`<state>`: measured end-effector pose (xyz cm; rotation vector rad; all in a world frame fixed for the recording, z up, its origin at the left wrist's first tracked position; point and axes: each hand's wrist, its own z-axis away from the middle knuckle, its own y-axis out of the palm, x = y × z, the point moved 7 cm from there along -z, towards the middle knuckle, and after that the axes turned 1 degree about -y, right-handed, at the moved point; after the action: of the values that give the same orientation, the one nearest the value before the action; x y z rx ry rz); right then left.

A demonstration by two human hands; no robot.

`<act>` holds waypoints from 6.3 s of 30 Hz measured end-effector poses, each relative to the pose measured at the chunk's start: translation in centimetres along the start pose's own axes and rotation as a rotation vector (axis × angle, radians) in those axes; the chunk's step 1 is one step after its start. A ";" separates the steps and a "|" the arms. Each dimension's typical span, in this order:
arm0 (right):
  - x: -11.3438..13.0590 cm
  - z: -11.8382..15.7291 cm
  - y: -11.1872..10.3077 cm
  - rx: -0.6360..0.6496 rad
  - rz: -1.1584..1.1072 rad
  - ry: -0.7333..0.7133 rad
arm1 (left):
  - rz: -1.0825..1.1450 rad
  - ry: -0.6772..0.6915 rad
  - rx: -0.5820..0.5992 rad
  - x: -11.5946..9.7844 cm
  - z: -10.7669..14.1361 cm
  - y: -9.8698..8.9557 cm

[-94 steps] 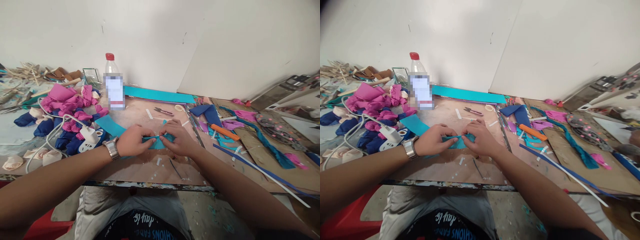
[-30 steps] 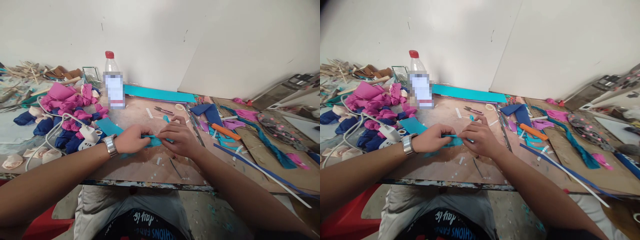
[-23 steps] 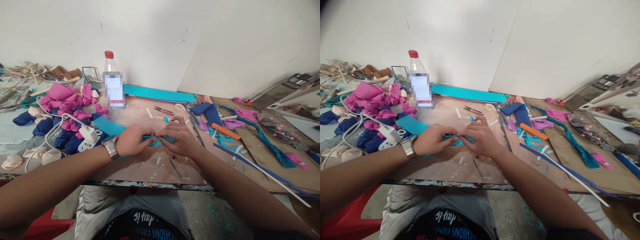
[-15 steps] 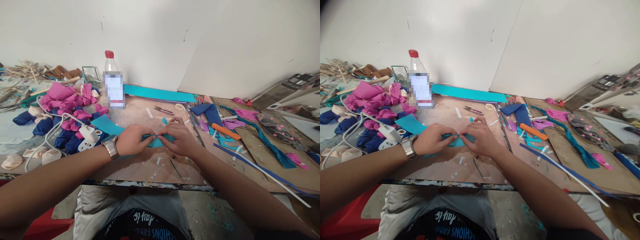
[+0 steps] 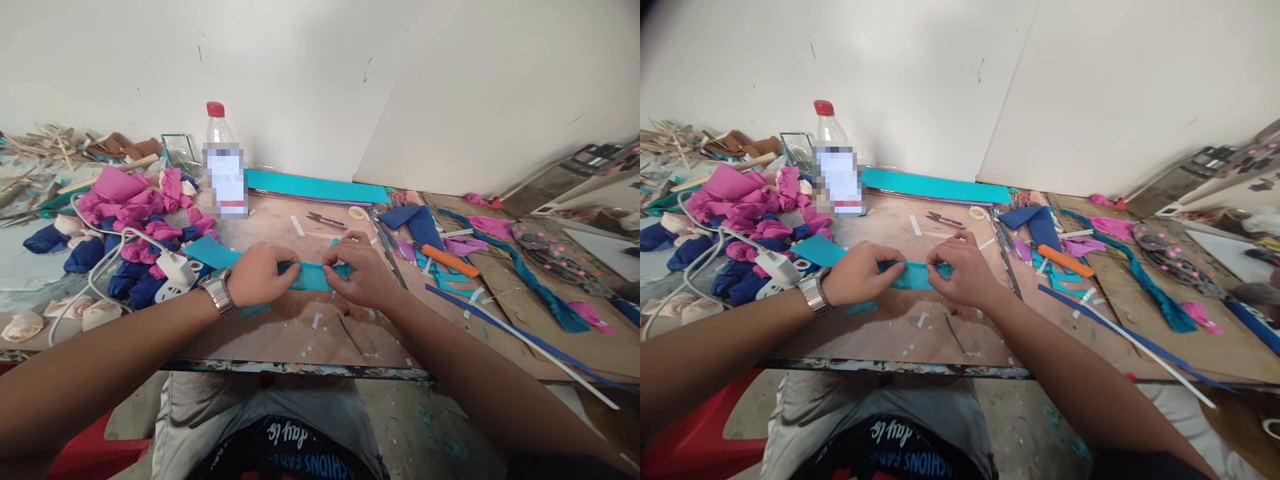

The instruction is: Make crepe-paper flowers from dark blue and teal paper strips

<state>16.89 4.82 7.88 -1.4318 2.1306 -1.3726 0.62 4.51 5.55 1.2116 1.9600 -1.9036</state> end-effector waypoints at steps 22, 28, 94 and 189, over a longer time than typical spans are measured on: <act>1.9 0.0 0.4 0.025 -0.028 -0.196 | 0.218 0.053 0.208 0.0 -0.3 1.5; 2.1 0.1 0.3 0.008 0.014 -0.233 | 0.255 0.060 0.196 0.1 -0.3 1.3; 0.3 0.4 1.9 0.087 0.016 0.034 | -0.224 0.208 -0.115 -1.2 0.4 0.8; 0.2 0.0 1.2 0.100 0.000 -0.024 | -0.115 0.215 -0.082 -1.1 0.2 0.1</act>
<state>16.05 4.80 6.99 -1.4026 2.0166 -1.4329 1.32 3.85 6.05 1.3582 2.2375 -1.7883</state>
